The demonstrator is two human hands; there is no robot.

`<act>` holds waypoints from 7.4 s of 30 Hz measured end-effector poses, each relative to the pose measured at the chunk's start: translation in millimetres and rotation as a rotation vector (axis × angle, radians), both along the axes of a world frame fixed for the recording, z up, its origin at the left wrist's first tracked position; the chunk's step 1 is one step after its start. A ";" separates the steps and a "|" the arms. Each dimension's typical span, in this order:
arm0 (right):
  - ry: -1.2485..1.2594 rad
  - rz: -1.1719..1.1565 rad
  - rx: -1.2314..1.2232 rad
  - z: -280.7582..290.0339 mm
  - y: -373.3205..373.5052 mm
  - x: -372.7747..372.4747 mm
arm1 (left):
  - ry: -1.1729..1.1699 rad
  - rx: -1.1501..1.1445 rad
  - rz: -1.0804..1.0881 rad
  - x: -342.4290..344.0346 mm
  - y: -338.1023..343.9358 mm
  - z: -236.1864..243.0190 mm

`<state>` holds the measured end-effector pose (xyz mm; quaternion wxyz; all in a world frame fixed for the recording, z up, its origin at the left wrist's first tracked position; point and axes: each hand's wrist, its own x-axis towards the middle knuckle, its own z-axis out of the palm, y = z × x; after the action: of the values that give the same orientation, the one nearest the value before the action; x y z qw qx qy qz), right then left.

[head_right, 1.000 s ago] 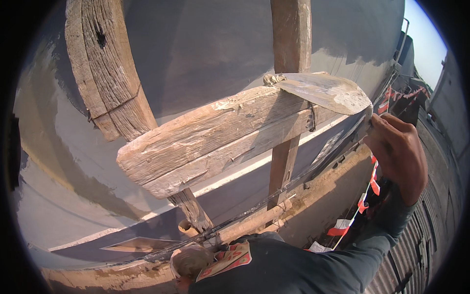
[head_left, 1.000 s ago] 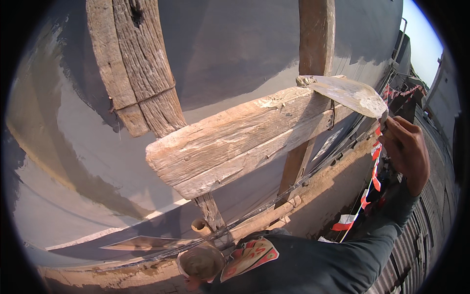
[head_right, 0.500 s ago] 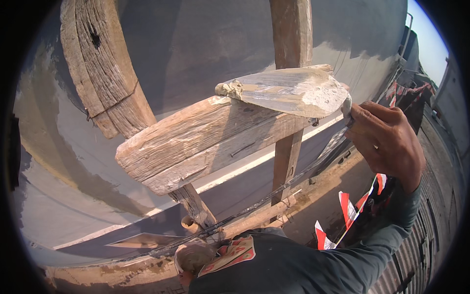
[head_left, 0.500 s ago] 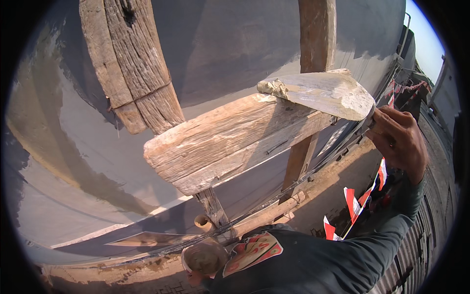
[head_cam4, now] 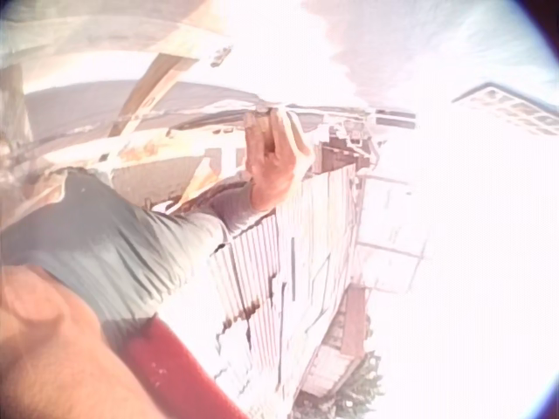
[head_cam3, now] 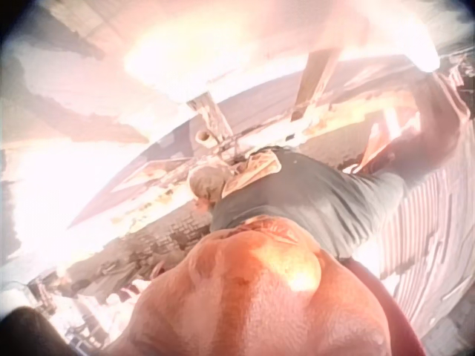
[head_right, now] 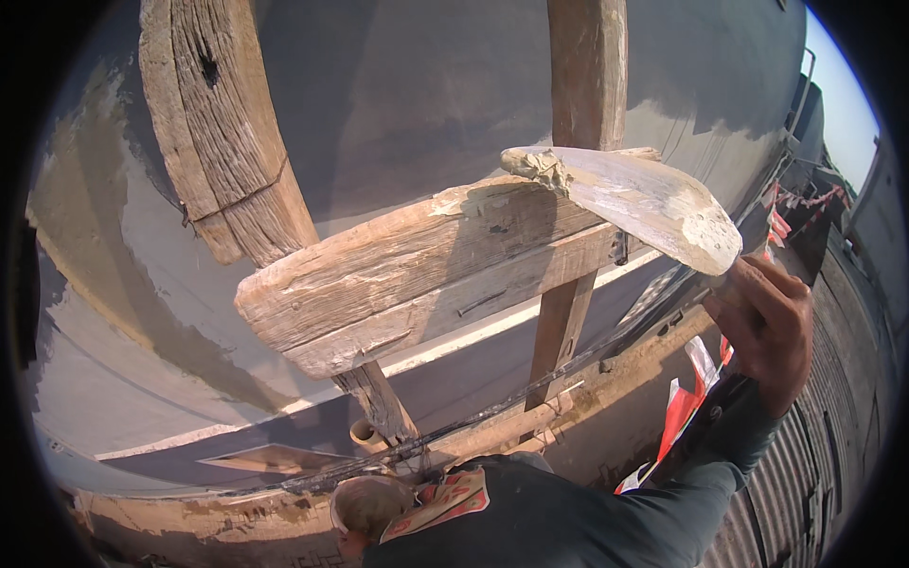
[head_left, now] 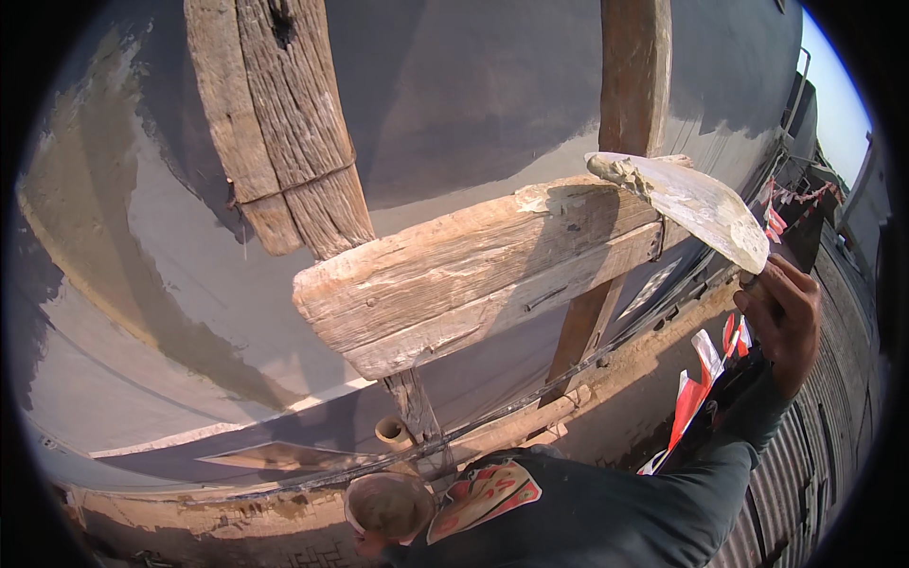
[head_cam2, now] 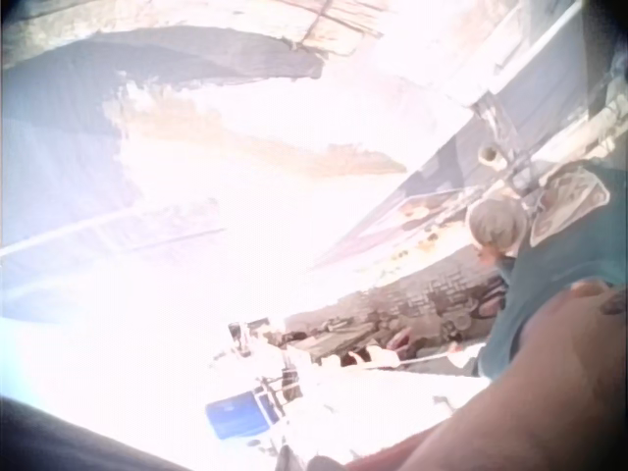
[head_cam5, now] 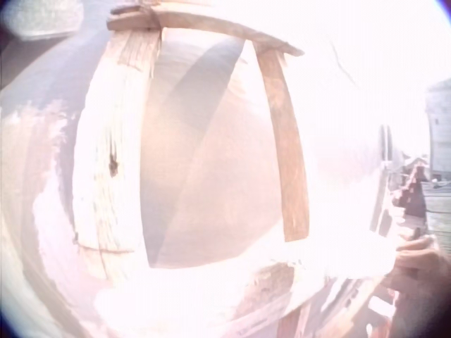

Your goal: The person applies and smooths plaster onto an exterior wall using a trowel while holding a container of plaster mixture.

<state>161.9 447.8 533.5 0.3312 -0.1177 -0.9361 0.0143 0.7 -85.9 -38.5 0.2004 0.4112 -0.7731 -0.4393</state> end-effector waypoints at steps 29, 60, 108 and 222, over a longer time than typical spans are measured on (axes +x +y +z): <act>-0.618 0.408 -0.790 -89.4 -0.7 -39.8 | 0.076 0.214 0.024 8.3 7.0 -22.2; -0.888 0.979 -1.020 -248.8 -220.1 -460.0 | 0.260 0.207 0.325 66.8 15.9 7.4; -0.408 1.172 -1.118 -185.9 -258.2 -459.3 | 0.294 0.296 0.345 75.5 68.8 109.1; -0.992 0.929 -0.854 -333.8 -304.5 -480.3 | 0.108 0.091 0.396 58.2 65.8 56.1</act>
<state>-318.4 143.2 199.7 -0.2368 0.1746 -0.8411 0.4538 58.9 -20.1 17.6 0.3049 0.5395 -0.6448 -0.4474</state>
